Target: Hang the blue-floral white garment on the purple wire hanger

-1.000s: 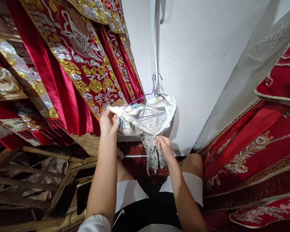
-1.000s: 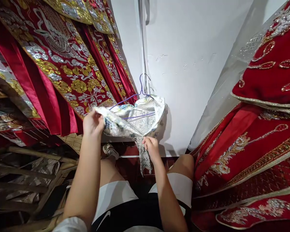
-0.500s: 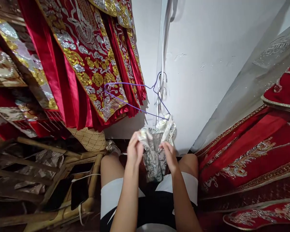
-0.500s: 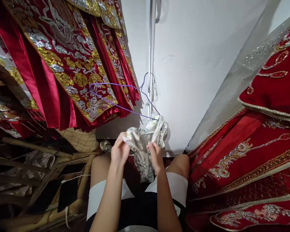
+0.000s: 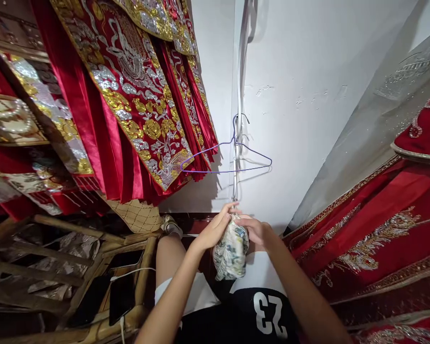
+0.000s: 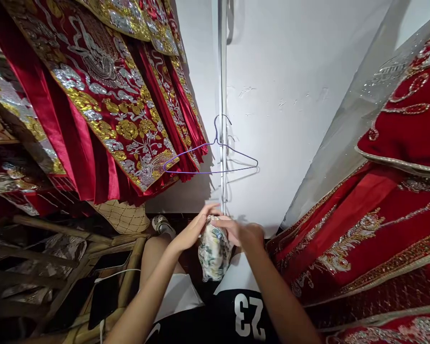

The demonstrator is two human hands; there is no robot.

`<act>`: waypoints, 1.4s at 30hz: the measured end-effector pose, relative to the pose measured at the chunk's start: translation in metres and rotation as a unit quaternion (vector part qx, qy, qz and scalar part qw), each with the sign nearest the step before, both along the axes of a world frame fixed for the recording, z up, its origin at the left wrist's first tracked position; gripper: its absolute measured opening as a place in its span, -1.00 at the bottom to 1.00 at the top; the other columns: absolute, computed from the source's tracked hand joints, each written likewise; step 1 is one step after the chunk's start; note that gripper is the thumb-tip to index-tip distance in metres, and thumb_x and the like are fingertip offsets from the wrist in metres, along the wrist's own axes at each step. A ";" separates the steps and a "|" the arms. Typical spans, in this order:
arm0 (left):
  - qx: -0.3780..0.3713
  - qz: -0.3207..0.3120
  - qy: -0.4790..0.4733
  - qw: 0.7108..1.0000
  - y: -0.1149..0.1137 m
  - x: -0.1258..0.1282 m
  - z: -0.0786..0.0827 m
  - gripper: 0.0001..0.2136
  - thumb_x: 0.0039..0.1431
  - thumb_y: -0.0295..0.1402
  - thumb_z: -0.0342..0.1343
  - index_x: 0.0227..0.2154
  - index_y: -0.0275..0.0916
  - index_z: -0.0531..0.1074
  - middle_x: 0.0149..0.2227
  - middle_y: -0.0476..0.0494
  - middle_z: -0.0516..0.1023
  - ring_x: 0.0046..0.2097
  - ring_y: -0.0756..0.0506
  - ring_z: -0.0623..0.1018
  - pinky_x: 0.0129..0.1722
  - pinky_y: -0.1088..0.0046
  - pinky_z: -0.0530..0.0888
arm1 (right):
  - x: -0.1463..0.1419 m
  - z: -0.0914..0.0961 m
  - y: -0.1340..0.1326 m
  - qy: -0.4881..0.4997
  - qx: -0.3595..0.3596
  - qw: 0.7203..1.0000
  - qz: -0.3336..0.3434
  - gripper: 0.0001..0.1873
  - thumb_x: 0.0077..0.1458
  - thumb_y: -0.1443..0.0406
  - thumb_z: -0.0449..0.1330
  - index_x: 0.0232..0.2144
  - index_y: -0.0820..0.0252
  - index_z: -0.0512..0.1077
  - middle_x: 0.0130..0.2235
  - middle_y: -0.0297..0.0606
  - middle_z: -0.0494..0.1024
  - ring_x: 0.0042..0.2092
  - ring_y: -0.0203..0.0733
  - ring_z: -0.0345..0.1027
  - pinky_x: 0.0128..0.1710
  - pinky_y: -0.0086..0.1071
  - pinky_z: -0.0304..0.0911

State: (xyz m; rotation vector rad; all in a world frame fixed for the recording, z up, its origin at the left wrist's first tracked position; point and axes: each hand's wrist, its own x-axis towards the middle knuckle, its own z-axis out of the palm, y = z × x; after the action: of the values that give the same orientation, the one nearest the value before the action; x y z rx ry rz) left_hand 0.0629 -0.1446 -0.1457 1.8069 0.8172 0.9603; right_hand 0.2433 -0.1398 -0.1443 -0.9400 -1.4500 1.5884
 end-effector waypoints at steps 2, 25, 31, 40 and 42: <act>-0.061 -0.039 0.074 0.995 0.013 -0.015 -0.009 -0.34 0.35 0.20 -0.29 -0.08 -0.24 0.50 -0.10 -0.21 0.58 -0.01 -0.21 0.51 0.08 0.24 0.43 | 0.010 0.020 0.013 -0.049 0.015 0.998 0.038 -0.75 -0.18 0.15 0.37 -0.44 0.16 0.49 -0.51 -0.32 0.49 -0.37 -0.08 0.45 -0.36 -0.29 0.34; 0.213 0.208 0.568 0.767 0.072 -0.080 0.093 -0.67 0.32 -0.29 -0.12 -0.10 -0.24 0.53 0.30 -0.30 0.40 0.18 -0.43 0.39 0.04 -0.10 0.43 | 0.108 0.076 0.089 -0.349 0.341 0.833 -0.261 -0.88 -0.07 0.29 0.04 -0.60 0.13 0.29 -0.61 -0.38 0.28 -0.48 -0.22 0.11 -0.45 -0.38 -0.06; 0.274 0.220 0.288 0.891 0.107 -0.064 0.119 -0.67 0.32 -0.33 -0.19 -0.06 -0.25 0.45 0.23 -0.29 0.46 0.19 -0.25 0.46 0.17 0.13 0.41 | 0.086 0.078 0.068 -0.233 0.336 0.880 -0.242 -0.85 -0.10 0.26 0.04 -0.64 0.13 0.22 -0.61 -0.41 0.23 -0.50 -0.28 0.09 -0.46 -0.39 -0.04; 0.320 0.217 0.257 0.886 0.110 -0.066 0.130 -0.63 0.19 -0.46 -0.15 -0.03 -0.24 0.47 -0.05 -0.24 0.59 -0.03 -0.22 0.54 0.04 0.22 0.44 | 0.094 0.083 0.065 -0.213 0.340 0.829 -0.389 -0.25 -0.16 0.33 0.22 0.17 0.20 0.31 -0.37 -0.25 0.58 -0.31 -0.04 0.43 -0.27 -0.26 0.29; 0.329 0.217 0.279 0.876 0.110 -0.068 0.132 -0.65 0.20 -0.44 -0.14 -0.04 -0.25 0.45 -0.09 -0.26 0.57 -0.05 -0.24 0.53 0.02 0.22 0.44 | 0.107 0.089 0.070 -0.212 0.324 0.814 -0.433 -0.17 -0.19 0.32 0.26 0.21 0.26 0.24 -0.38 -0.24 0.57 -0.32 -0.03 0.43 -0.29 -0.25 0.29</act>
State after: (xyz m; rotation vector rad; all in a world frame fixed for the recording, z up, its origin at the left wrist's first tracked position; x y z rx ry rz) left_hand -0.0048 -0.0345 -0.0141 2.6307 1.4214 1.0945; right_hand 0.3504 -0.0697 -0.0557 -1.2932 -1.3723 0.1824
